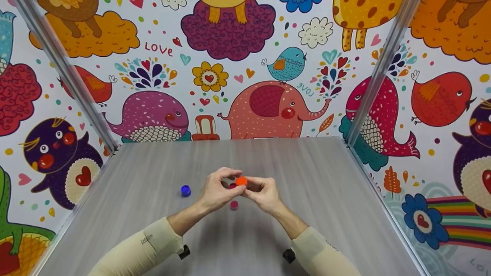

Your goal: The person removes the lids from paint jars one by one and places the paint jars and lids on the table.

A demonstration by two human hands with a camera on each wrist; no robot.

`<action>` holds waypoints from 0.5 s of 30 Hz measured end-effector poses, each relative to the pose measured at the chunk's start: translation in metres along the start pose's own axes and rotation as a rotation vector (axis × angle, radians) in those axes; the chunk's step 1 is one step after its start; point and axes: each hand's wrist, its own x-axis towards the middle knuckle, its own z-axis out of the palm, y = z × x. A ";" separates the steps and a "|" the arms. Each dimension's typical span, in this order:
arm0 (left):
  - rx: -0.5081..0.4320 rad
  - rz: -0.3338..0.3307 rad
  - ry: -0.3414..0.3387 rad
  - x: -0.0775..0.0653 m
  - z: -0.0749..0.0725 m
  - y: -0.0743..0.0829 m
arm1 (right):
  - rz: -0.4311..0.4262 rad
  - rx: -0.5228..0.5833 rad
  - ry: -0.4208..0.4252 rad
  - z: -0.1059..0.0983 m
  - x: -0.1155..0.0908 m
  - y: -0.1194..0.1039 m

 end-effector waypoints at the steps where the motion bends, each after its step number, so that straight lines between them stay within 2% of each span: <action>1: -0.001 0.000 -0.009 0.000 -0.001 0.000 | -0.002 -0.001 -0.002 0.000 0.000 0.000; 7: 0.002 0.000 -0.032 0.001 -0.002 0.002 | 0.009 0.009 -0.009 0.000 -0.001 0.000; 15: 0.025 0.030 -0.014 0.003 -0.003 0.003 | 0.022 0.054 -0.013 -0.001 0.000 -0.001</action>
